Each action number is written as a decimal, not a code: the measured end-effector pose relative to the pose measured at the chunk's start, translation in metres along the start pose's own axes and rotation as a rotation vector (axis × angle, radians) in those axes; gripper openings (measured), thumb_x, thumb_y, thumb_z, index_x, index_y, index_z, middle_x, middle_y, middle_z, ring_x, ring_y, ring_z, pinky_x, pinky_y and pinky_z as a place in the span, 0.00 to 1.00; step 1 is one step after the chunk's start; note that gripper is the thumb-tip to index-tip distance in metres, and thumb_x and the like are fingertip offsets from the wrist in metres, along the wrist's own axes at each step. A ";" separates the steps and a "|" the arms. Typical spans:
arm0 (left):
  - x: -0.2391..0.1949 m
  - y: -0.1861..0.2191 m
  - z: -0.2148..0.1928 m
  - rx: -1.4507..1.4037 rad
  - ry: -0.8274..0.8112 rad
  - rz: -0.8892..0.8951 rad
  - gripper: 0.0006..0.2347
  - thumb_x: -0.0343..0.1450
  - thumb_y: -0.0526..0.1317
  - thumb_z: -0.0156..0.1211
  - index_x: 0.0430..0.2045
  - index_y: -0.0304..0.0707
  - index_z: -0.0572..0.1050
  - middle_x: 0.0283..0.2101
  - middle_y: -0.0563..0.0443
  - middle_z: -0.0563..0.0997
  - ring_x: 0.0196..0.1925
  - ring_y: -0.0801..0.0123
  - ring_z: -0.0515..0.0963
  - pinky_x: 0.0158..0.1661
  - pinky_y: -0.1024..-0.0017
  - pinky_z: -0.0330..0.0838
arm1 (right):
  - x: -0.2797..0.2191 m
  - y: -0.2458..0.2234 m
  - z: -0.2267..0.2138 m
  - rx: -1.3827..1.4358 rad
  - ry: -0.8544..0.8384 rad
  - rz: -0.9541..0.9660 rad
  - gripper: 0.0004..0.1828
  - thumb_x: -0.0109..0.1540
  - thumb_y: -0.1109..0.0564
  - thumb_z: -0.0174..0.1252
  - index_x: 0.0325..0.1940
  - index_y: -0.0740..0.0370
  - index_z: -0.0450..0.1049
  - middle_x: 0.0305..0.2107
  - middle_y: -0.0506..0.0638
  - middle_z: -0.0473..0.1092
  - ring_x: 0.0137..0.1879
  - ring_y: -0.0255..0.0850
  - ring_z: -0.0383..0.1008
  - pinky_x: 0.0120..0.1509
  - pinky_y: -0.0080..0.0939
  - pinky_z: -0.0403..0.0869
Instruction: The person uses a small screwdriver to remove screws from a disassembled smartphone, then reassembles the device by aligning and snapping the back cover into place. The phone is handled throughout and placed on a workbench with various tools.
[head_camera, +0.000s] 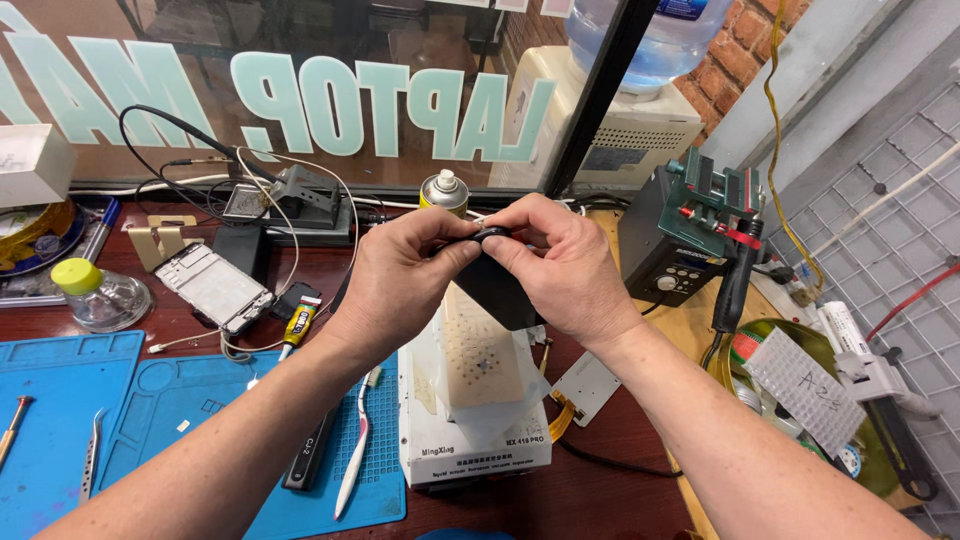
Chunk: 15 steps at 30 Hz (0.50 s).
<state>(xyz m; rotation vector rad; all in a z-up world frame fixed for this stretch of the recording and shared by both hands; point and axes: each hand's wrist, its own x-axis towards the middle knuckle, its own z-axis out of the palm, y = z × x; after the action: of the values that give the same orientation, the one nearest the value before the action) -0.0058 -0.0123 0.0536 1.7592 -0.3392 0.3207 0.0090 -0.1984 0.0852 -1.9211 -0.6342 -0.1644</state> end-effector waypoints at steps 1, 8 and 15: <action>0.001 0.002 0.000 -0.008 -0.011 0.017 0.07 0.71 0.34 0.65 0.40 0.32 0.82 0.35 0.53 0.86 0.38 0.80 0.81 0.41 0.78 0.77 | 0.000 0.000 -0.003 0.005 0.014 -0.010 0.06 0.64 0.62 0.62 0.46 0.63 0.78 0.36 0.44 0.78 0.43 0.27 0.78 0.49 0.30 0.78; 0.010 0.016 -0.006 -0.307 -0.049 -0.043 0.08 0.72 0.32 0.63 0.43 0.30 0.79 0.40 0.50 0.85 0.42 0.79 0.83 0.46 0.78 0.80 | -0.002 -0.005 -0.011 0.272 0.104 -0.033 0.07 0.68 0.62 0.59 0.50 0.64 0.73 0.40 0.44 0.77 0.47 0.27 0.76 0.53 0.29 0.77; 0.012 0.020 -0.004 -0.243 -0.074 -0.101 0.09 0.71 0.33 0.64 0.44 0.31 0.81 0.38 0.51 0.86 0.41 0.78 0.83 0.44 0.78 0.81 | 0.001 -0.007 -0.016 0.036 0.060 0.002 0.09 0.64 0.60 0.63 0.49 0.62 0.79 0.35 0.43 0.78 0.40 0.26 0.75 0.45 0.28 0.77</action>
<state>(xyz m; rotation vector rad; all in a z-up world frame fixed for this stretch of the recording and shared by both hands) -0.0028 -0.0135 0.0767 1.5453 -0.3272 0.1356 0.0091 -0.2097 0.0979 -1.8750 -0.5912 -0.2074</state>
